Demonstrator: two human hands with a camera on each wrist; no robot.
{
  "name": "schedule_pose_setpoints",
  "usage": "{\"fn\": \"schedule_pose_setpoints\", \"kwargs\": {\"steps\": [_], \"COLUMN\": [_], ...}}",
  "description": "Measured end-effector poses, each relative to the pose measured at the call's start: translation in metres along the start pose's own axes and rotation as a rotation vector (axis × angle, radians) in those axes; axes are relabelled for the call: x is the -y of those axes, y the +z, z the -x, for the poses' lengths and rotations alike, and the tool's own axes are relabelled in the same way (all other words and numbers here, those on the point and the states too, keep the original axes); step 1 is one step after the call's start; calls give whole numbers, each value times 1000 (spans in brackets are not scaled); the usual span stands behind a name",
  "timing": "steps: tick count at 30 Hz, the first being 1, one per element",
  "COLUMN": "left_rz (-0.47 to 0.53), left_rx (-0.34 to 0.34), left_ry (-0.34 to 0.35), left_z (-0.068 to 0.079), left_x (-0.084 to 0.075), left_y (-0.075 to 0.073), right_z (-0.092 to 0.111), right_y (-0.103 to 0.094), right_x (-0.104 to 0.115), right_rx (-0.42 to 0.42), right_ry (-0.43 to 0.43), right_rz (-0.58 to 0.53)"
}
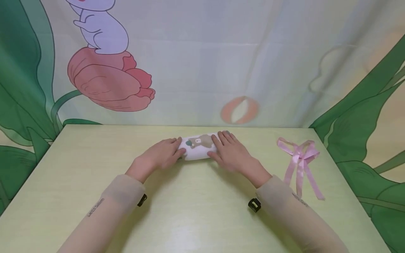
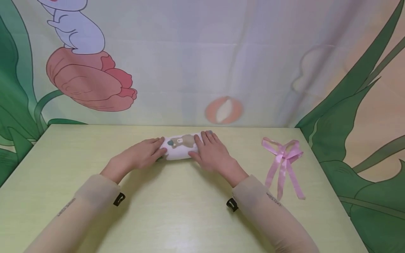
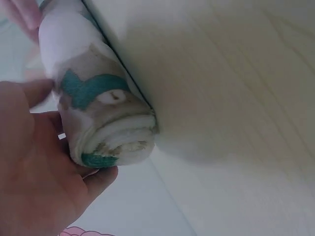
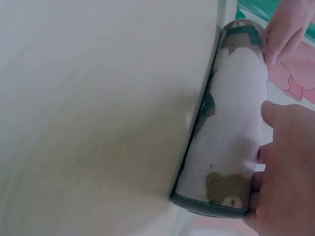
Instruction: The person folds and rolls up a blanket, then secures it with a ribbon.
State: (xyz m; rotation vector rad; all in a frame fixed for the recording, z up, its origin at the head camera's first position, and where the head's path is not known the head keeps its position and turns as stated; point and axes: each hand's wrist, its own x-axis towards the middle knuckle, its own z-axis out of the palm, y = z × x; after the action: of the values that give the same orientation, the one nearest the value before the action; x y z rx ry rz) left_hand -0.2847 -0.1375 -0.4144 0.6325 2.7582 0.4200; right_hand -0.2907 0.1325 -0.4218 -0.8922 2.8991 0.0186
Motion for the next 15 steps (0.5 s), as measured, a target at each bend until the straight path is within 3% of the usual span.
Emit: {"fn": "schedule_pose_setpoints", "kwargs": {"steps": [5, 15], "left_rz": [-40, -4], "left_rx": [-3, 15], "left_ry": [-9, -14], "left_z": [-3, -11], "left_x": [0, 6], "left_y": [2, 3], "right_z": [-9, -20], "right_y": [1, 8], "right_x": [-4, -15], "right_rx": [37, 25], "right_ry": [15, 30], "right_rz": [-38, -129]}}
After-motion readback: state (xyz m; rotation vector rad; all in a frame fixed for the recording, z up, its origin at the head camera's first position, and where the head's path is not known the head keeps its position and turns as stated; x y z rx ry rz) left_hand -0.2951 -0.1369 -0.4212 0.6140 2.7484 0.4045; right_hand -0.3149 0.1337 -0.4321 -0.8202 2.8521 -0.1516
